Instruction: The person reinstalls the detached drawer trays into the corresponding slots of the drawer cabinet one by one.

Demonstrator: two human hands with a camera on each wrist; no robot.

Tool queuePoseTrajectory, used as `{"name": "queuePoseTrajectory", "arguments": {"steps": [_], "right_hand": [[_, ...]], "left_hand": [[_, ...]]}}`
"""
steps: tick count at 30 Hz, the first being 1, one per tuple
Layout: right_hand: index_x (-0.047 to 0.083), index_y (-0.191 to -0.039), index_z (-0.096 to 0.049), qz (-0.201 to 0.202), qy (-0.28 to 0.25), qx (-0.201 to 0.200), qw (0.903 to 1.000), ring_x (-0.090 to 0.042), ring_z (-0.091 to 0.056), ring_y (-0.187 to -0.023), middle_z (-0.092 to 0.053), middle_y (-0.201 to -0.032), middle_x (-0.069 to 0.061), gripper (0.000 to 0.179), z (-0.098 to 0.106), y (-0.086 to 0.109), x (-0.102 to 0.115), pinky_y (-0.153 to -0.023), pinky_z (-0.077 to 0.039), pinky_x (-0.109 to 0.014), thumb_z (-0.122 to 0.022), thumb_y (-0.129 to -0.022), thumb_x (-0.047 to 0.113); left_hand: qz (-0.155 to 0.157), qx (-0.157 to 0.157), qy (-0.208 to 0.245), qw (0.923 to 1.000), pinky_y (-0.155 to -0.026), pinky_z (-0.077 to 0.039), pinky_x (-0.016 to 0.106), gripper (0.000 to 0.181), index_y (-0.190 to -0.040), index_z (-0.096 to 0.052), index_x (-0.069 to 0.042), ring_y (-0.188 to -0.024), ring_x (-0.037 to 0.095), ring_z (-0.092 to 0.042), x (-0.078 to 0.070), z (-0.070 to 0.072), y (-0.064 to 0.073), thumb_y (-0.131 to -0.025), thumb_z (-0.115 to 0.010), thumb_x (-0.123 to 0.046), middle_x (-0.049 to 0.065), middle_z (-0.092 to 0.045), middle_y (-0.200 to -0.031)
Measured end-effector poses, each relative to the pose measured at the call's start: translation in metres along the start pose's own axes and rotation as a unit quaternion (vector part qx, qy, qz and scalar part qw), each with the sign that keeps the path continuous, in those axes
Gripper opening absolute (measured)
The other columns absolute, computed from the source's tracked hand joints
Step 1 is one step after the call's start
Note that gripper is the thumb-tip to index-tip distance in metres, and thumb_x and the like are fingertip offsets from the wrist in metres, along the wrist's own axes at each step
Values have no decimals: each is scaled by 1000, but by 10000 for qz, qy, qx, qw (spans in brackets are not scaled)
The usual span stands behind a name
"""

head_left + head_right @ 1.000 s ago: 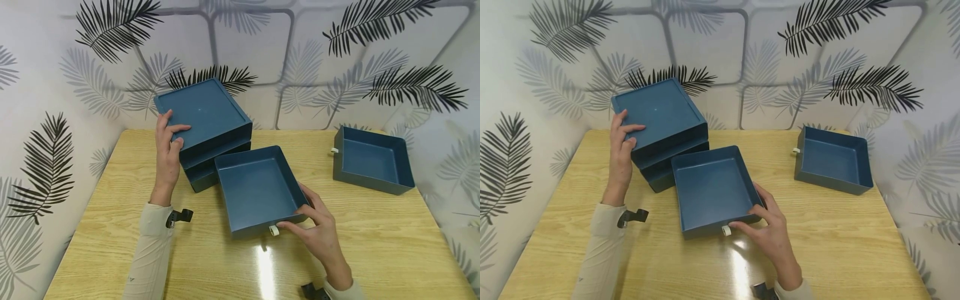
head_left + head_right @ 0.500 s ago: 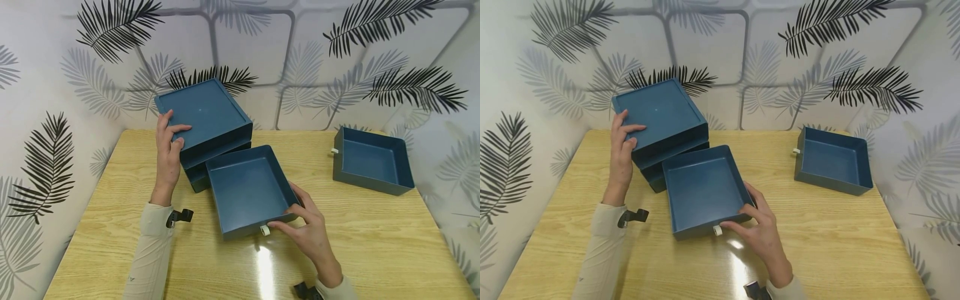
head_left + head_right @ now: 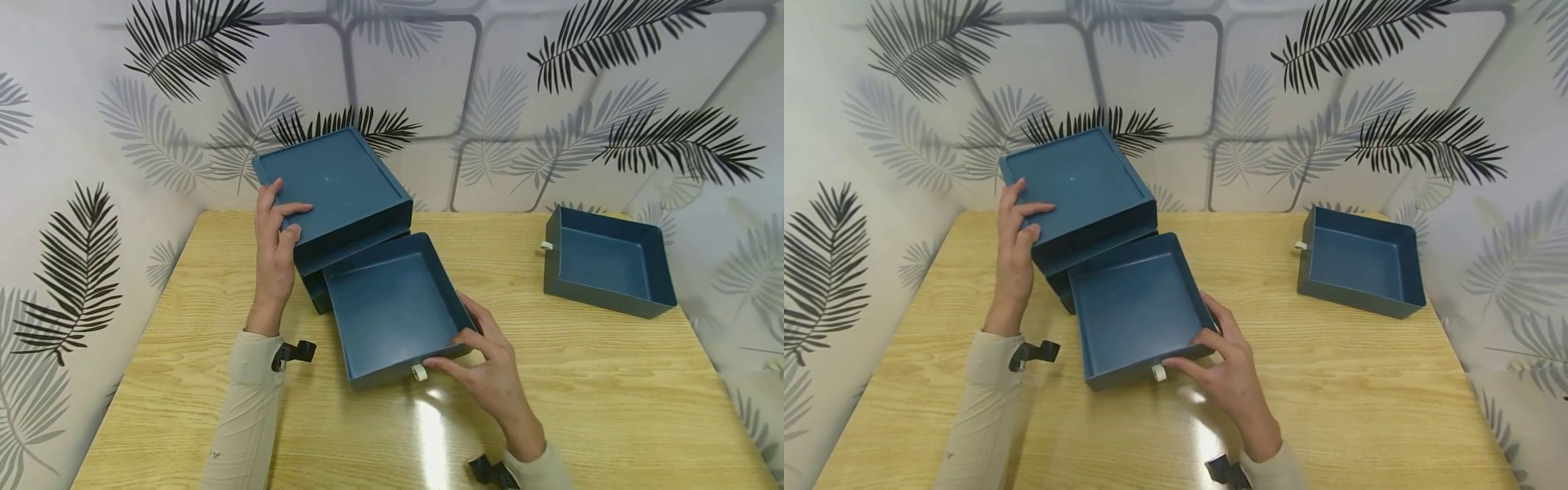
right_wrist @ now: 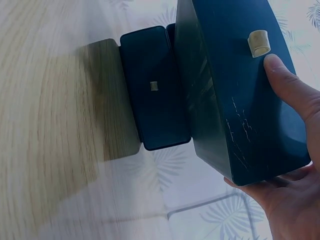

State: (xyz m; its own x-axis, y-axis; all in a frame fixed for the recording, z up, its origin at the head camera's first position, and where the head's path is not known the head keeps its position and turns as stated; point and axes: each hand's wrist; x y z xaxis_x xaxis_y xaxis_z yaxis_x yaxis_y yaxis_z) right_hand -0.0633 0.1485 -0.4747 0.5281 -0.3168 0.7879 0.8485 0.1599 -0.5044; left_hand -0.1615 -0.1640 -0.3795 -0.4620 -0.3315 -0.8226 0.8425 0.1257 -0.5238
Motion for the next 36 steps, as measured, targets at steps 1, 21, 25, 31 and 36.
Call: {"name": "queuePoseTrajectory", "arguments": {"steps": [1, 21, 25, 31, 36], "right_hand": [[12, -76, -67, -30, 10, 9, 10000, -39, -50, -143, -50, -156, -20, 32, 0, 0, 0, -115, -42, -20, -96, -64, 4], [12, -77, -67, 51, 9, 204, 9998, -39, -51, -142, -51, -156, -20, 33, -9, -2, 5, -114, -42, -20, -97, -64, 7], [13, -77, -68, 53, 61, 227, 9997, -40, -51, -141, -51, -155, -20, 33, -11, -3, 6, -114, -42, -19, -97, -63, 8], [14, -77, -68, -55, 107, 304, 9995, -37, -50, -143, -50, -157, -17, 33, -13, -6, 6, -115, -42, -21, -97, -64, 10], [13, -78, -68, -10, 137, 309, 9994, -37, -51, -143, -51, -156, -18, 33, -14, -8, 4, -115, -42, -22, -97, -64, 11]], "left_hand": [[-1, 4, -2, 10000, -132, 2, 55, 39, -121, -63, 10, -165, 34, 1, 0, 0, 0, -98, -40, -12, 22, -26, -169], [-163, -20, -246, 9996, -132, -1, 53, 38, -123, -70, -8, -165, 18, -1, 42, 3, -5, -98, -46, -25, 1, -31, -170], [-159, -14, -275, 9995, -132, -1, 53, 39, -123, -70, -9, -165, 17, -2, 42, 4, -4, -99, -46, -27, -1, -31, -170], [-168, -25, -260, 9995, -132, -1, 52, 39, -123, -70, -9, -165, 17, -2, 42, 4, -5, -99, -46, -27, -1, -31, -170], [-171, -46, -241, 9996, -132, -1, 52, 38, -123, -70, -8, -165, 18, -2, 42, 3, -5, -98, -46, -25, 1, -31, -170]]}}
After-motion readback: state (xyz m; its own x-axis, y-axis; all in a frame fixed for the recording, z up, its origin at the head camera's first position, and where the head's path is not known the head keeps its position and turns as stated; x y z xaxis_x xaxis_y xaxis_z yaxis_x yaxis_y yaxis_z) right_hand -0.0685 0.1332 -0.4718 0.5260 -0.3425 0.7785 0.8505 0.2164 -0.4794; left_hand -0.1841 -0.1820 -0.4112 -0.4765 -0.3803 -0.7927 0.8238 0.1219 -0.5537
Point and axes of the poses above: each hand's wrist, its own y-axis away from the middle knuckle, its own z-axis out of the back of the hand, x = y × z
